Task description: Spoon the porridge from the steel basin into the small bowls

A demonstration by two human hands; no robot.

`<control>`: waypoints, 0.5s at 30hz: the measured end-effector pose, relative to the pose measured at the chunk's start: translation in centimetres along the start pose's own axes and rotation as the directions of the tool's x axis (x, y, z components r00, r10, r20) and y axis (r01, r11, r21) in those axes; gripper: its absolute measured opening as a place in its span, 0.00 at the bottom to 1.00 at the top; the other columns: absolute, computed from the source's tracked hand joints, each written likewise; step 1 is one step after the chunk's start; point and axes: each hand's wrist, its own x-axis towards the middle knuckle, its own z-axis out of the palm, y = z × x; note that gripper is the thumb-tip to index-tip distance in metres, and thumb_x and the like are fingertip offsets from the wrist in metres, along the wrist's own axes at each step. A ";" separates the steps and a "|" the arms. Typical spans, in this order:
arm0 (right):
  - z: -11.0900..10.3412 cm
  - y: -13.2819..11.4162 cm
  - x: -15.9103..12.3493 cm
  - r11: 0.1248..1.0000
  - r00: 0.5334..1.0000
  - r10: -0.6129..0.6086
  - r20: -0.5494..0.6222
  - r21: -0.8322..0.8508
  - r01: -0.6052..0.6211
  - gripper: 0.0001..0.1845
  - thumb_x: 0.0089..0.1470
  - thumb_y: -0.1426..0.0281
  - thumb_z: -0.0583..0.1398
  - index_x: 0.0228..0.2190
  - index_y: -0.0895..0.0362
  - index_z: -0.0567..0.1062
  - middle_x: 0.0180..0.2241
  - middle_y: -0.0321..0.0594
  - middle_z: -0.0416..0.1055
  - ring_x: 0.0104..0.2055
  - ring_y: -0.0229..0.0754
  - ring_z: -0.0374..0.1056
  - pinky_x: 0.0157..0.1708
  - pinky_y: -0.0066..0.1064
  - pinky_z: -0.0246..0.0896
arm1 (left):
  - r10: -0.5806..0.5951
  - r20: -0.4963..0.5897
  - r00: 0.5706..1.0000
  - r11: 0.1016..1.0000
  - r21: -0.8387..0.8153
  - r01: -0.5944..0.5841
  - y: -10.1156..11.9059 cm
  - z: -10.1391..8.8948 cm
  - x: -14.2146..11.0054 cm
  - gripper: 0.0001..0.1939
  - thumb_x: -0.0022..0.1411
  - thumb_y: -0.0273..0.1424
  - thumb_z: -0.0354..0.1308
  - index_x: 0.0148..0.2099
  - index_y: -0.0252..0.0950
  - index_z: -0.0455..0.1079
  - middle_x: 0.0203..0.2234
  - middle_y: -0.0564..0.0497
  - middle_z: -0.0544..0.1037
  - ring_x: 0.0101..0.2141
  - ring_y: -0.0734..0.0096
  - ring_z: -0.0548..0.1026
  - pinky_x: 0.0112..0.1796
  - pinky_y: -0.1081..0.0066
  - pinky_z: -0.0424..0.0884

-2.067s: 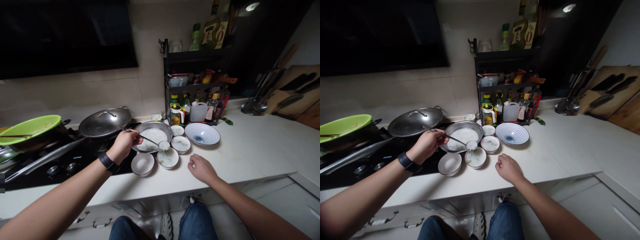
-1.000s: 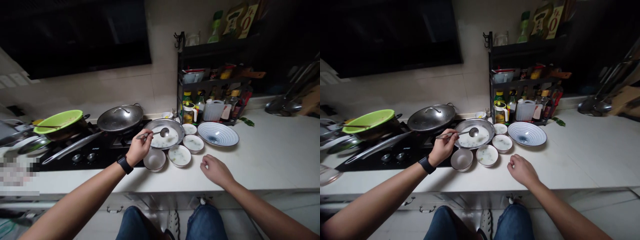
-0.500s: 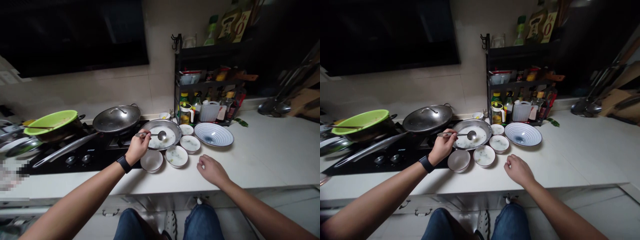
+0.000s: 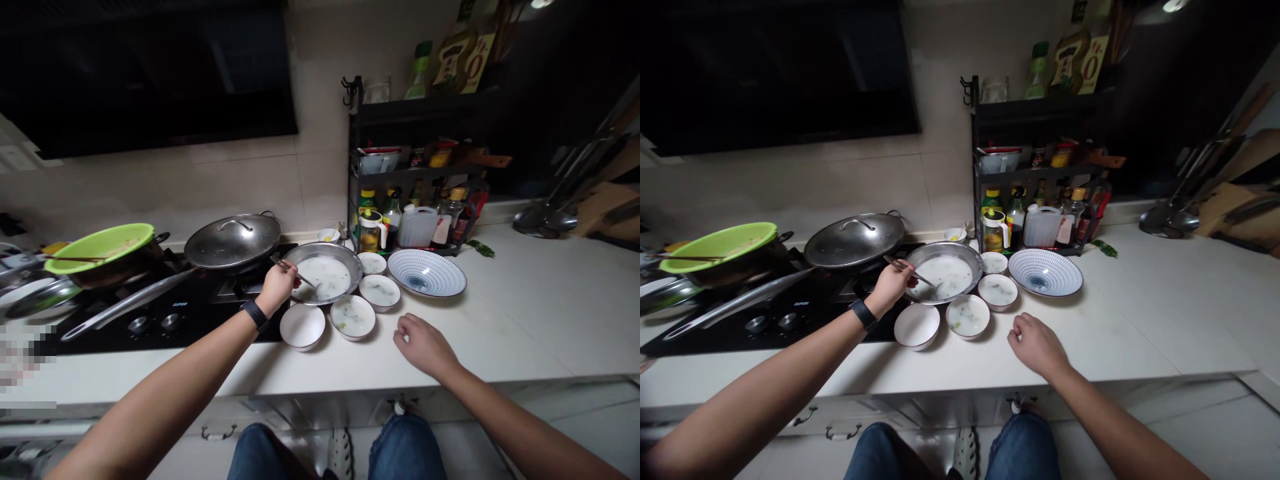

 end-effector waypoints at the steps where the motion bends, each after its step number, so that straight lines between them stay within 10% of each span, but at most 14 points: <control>1: 0.0 0.0 0.0 1.000 1.000 0.000 0.001 -0.001 0.000 0.09 0.59 0.71 0.55 0.27 0.53 0.64 0.32 0.37 0.69 0.35 0.42 0.66 0.36 0.33 0.51 | -0.068 -0.025 0.997 0.995 -0.070 0.066 0.0 0.1 0.0 0.04 0.56 0.28 0.60 0.33 0.37 0.67 0.19 0.53 0.74 0.20 0.68 0.75 0.25 0.71 0.72; 6: -0.2 -0.2 0.0 1.000 1.000 0.003 0.007 -0.009 -0.003 0.08 0.60 0.71 0.55 0.27 0.53 0.65 0.32 0.38 0.69 0.35 0.42 0.66 0.36 0.33 0.51 | -0.260 -0.071 0.963 0.929 -0.290 0.230 0.3 0.0 -0.2 0.06 0.53 0.21 0.59 0.32 0.35 0.66 0.18 0.54 0.73 0.19 0.71 0.75 0.25 0.72 0.73; 15: -0.1 -0.1 0.1 1.000 1.000 -0.001 0.000 0.003 0.001 0.08 0.59 0.71 0.56 0.27 0.53 0.65 0.32 0.37 0.69 0.35 0.42 0.66 0.36 0.33 0.51 | -0.226 -0.093 0.970 0.926 -0.331 0.184 3.3 -1.1 -0.4 0.06 0.55 0.20 0.59 0.33 0.34 0.67 0.18 0.52 0.74 0.19 0.70 0.76 0.26 0.71 0.75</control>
